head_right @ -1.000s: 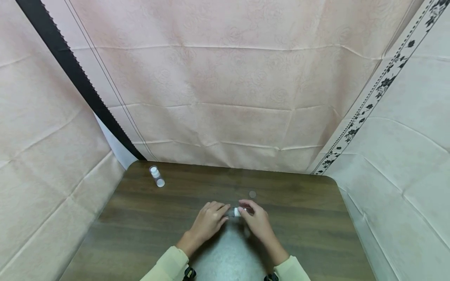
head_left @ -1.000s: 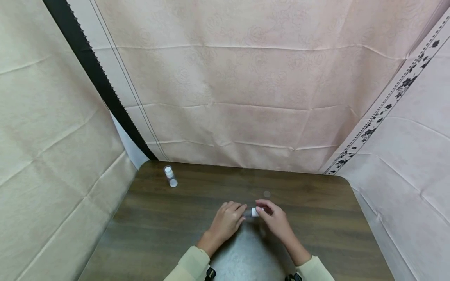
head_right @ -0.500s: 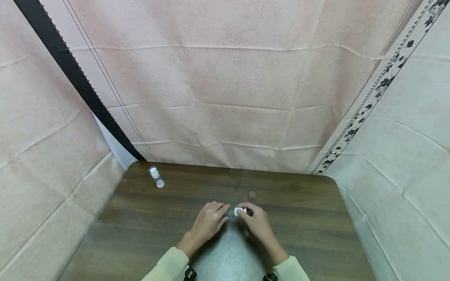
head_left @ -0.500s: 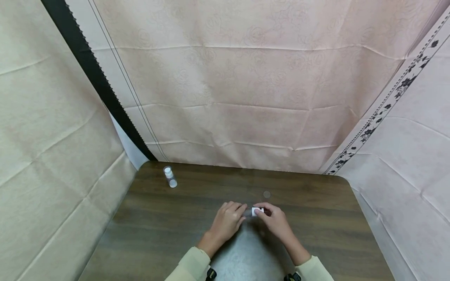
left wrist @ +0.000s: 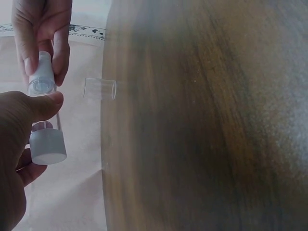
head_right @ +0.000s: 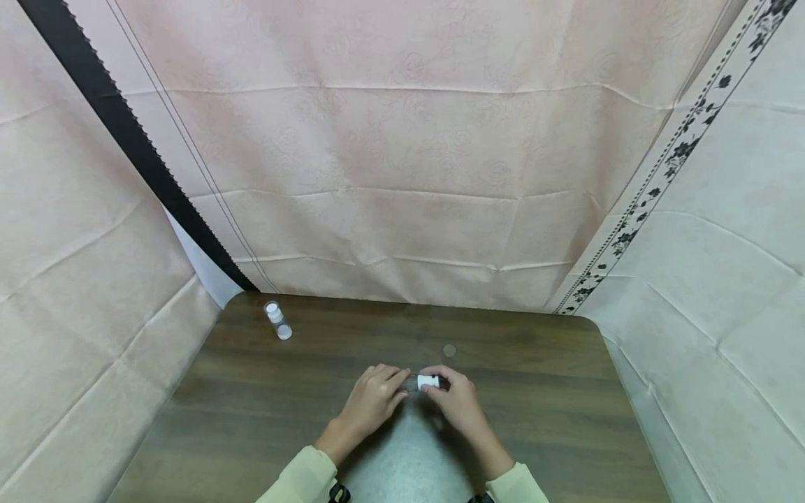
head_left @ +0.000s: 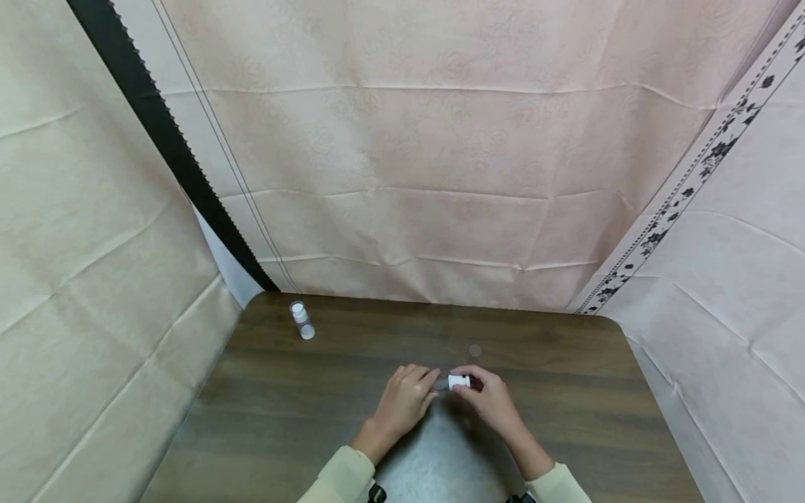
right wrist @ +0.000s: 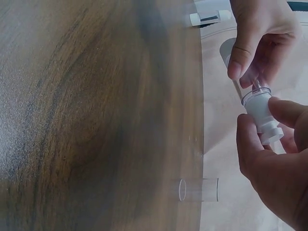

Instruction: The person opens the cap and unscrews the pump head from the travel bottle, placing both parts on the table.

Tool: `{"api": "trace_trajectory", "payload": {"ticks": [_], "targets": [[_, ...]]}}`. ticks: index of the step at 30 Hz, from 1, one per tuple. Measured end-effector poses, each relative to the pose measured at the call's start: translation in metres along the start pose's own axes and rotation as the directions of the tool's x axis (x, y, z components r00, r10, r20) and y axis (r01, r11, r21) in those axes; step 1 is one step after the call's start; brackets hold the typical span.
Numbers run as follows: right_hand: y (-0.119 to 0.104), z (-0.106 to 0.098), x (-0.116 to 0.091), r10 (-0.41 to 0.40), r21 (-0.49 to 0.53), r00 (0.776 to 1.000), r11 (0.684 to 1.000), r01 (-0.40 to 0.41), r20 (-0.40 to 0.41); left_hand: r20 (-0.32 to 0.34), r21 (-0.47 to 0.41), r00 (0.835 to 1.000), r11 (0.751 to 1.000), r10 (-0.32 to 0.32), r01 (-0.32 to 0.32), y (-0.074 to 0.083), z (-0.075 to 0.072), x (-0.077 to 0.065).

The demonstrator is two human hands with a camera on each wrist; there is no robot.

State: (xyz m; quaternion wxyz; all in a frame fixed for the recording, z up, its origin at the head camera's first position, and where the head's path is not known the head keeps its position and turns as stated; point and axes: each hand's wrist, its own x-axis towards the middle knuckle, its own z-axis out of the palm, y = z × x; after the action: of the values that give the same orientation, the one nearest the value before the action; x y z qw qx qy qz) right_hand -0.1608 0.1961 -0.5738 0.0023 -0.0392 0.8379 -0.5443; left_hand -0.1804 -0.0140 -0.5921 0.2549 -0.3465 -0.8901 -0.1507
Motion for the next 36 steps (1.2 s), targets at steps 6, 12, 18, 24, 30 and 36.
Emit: {"api": "trace_trajectory", "payload": {"ticks": [6, 12, 18, 24, 30, 36], "targets": [[-0.0026, 0.0012, -0.0014, 0.012, 0.035, 1.000, 0.999, -0.012, 0.006, 0.017, 0.008, 1.000, 1.000, -0.001, 0.001, 0.0005, -0.0006, -0.0009], [-0.0029, 0.0034, -0.0021, 0.028, 0.065, 1.000, 0.998, -0.027, -0.007, 0.047, 0.001, 0.999, 1.000, -0.021, 0.021, 0.0014, -0.0020, -0.0008], [-0.0019, -0.0007, -0.0031, 0.017, 0.070, 1.000, 0.997, -0.017, -0.006, 0.036, -0.001, 0.999, 1.000, -0.018, 0.018, 0.0018, -0.0018, -0.0002], [-0.0017, 0.0012, 0.0025, 0.028, 0.033, 0.999, 0.999, -0.026, -0.042, 0.015, 0.008, 1.000, 1.000, -0.010, 0.010, 0.0011, -0.0007, 0.0002], [0.0003, 0.0043, 0.0047, 0.052, -0.046, 0.997, 0.997, -0.054, -0.053, 0.014, 0.030, 1.000, 1.000, 0.000, 0.000, 0.0020, 0.0010, -0.0013], [-0.0001, 0.0032, 0.0050, 0.060, -0.065, 0.997, 0.996, -0.063, -0.049, 0.001, 0.041, 1.000, 0.999, 0.004, -0.004, 0.0033, 0.0011, 0.0005]]}}
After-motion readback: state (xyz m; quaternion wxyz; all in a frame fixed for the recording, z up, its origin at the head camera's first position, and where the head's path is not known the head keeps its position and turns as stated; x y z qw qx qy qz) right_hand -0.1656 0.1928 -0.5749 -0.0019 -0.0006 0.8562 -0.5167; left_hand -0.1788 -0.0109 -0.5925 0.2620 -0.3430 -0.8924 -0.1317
